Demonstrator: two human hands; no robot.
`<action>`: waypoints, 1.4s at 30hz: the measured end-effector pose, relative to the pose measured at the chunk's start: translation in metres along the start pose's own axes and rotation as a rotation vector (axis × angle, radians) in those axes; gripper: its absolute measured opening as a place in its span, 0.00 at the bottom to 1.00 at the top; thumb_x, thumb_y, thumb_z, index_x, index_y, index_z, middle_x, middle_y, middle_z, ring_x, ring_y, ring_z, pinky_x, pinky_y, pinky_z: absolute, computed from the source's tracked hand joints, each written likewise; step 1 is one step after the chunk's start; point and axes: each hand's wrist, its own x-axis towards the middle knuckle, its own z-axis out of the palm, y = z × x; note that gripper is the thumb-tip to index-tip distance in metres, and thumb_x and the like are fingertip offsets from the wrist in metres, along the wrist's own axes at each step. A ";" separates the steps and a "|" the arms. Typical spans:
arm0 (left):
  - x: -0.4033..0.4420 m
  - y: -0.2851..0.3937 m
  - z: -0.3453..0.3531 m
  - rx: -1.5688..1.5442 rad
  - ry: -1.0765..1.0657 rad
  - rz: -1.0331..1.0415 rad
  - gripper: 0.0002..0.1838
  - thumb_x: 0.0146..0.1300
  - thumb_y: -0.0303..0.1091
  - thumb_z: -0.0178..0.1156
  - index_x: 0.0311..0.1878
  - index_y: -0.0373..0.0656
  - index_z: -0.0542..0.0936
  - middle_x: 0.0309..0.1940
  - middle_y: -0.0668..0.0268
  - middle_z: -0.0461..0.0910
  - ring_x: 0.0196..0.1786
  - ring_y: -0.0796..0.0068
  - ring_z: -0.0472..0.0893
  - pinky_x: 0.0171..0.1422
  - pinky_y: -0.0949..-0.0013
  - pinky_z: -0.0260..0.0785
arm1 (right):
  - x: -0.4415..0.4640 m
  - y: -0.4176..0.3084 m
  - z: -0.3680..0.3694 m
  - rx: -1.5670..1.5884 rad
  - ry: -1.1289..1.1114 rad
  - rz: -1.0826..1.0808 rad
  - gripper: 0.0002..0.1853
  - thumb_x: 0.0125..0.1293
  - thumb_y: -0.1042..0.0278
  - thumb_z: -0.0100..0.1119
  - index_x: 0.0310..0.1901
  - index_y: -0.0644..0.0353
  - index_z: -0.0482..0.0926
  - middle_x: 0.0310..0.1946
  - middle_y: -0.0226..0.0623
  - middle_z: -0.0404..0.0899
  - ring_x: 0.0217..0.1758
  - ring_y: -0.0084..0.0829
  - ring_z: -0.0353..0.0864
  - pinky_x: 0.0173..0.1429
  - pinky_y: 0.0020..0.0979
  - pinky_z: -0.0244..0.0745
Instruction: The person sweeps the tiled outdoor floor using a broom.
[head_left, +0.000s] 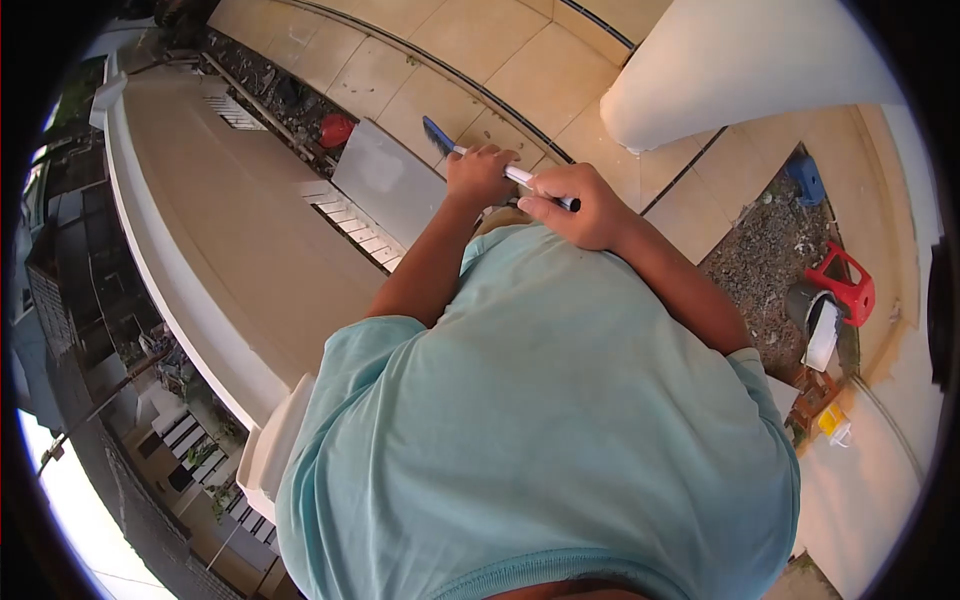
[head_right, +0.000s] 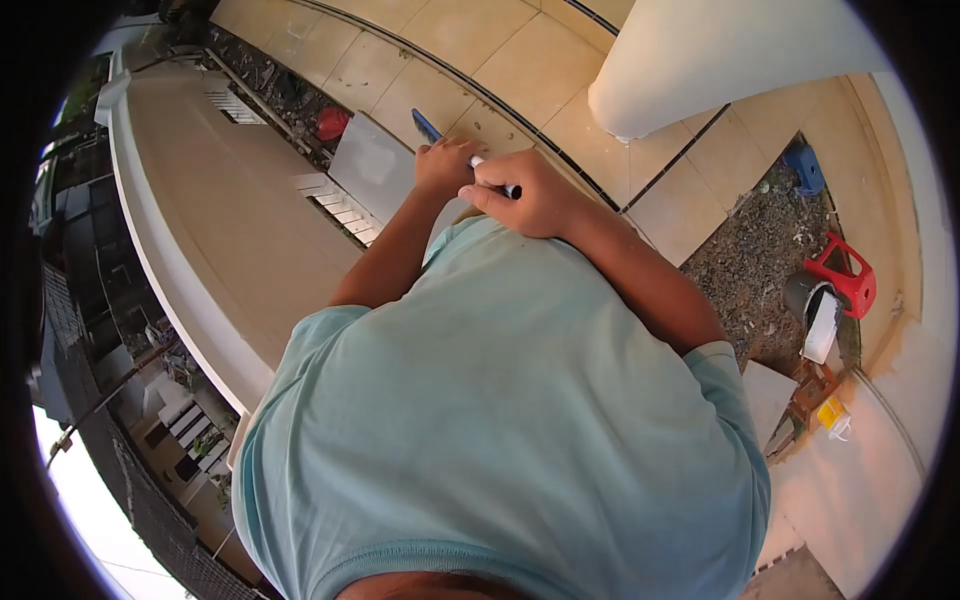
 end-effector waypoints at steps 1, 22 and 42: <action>0.004 -0.013 0.001 -0.026 -0.003 -0.024 0.19 0.54 0.48 0.66 0.51 0.67 0.85 0.48 0.77 0.84 0.55 0.70 0.83 0.57 0.53 0.68 | 0.006 0.004 0.004 -0.011 0.025 0.067 0.18 0.68 0.73 0.62 0.23 0.66 0.65 0.17 0.34 0.62 0.23 0.27 0.56 0.34 0.33 0.63; 0.038 0.022 0.105 -0.510 -0.504 0.055 0.29 0.60 0.62 0.63 0.62 0.62 0.79 0.68 0.56 0.74 0.61 0.56 0.81 0.62 0.54 0.75 | -0.056 0.042 0.050 -0.234 0.559 0.389 0.13 0.64 0.72 0.68 0.26 0.66 0.75 0.21 0.39 0.74 0.24 0.33 0.70 0.29 0.33 0.64; -0.086 0.332 0.216 -0.178 -0.737 0.710 0.16 0.62 0.50 0.60 0.49 0.56 0.83 0.45 0.58 0.84 0.47 0.55 0.85 0.52 0.50 0.77 | -0.407 -0.011 0.022 0.006 1.293 0.342 0.15 0.77 0.74 0.50 0.27 0.65 0.73 0.20 0.31 0.71 0.27 0.21 0.72 0.33 0.25 0.70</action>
